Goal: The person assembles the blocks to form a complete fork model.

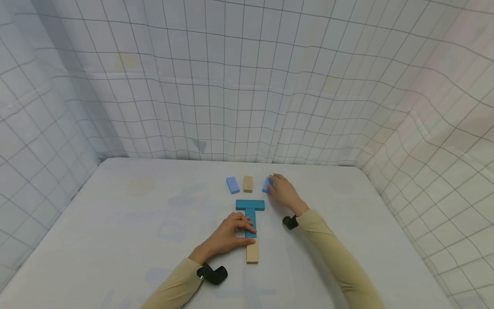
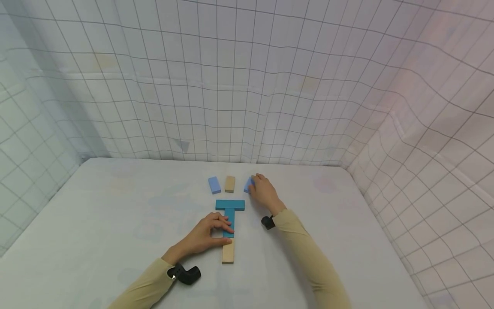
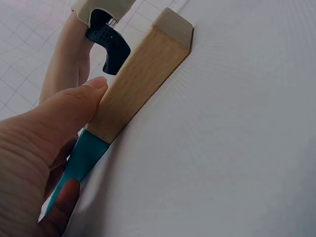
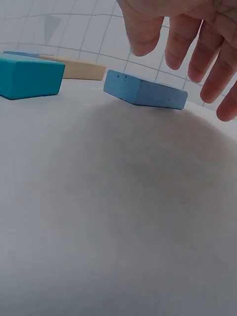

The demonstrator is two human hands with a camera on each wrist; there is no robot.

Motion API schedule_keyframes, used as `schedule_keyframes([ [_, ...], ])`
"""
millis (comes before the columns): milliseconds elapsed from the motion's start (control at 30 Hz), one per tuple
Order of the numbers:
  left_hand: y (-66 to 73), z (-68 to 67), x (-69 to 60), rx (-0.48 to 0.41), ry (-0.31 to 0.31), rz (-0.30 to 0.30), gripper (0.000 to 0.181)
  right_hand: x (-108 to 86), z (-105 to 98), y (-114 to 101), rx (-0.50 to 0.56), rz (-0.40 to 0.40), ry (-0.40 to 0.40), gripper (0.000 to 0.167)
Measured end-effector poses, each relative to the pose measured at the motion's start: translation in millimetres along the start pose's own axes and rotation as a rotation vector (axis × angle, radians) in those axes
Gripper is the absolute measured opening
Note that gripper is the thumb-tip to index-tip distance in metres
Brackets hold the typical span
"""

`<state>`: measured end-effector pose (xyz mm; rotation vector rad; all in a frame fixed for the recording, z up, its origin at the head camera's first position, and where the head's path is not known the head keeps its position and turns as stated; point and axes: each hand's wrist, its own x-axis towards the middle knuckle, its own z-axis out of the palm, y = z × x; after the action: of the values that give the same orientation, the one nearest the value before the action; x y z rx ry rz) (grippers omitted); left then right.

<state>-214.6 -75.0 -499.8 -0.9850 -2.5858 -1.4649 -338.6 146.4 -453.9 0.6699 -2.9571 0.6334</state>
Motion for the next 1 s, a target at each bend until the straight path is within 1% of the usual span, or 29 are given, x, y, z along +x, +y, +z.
schedule_keyframes([
  [67,-0.1,0.7,-0.1,-0.006,-0.001,-0.004,0.021,1.9,1,0,0.000,0.024,-0.018,0.044],
  [167,-0.3,1.7,-0.2,-0.016,-0.002,-0.005,0.021,3.2,3,0,-0.017,0.040,-0.029,0.045],
  [367,-0.9,2.6,-0.3,-0.013,-0.001,0.006,0.021,2.0,7,0,-0.056,0.040,-0.023,0.046],
  [667,-0.3,1.8,-0.7,-0.008,0.001,0.016,0.020,-1.7,7,-3,-0.038,0.008,-0.008,0.045],
  [833,-0.1,2.4,-0.4,-0.014,0.007,0.028,0.020,-8.0,6,-6,0.011,-0.011,0.013,0.034],
  [900,-0.5,2.0,-0.5,-0.007,0.009,0.034,0.021,-9.2,6,-8,0.011,-0.027,0.013,0.030],
  [1000,-1.2,1.0,-0.6,0.009,0.013,0.037,0.021,-10.7,6,-11,0.008,-0.065,0.007,0.028],
])
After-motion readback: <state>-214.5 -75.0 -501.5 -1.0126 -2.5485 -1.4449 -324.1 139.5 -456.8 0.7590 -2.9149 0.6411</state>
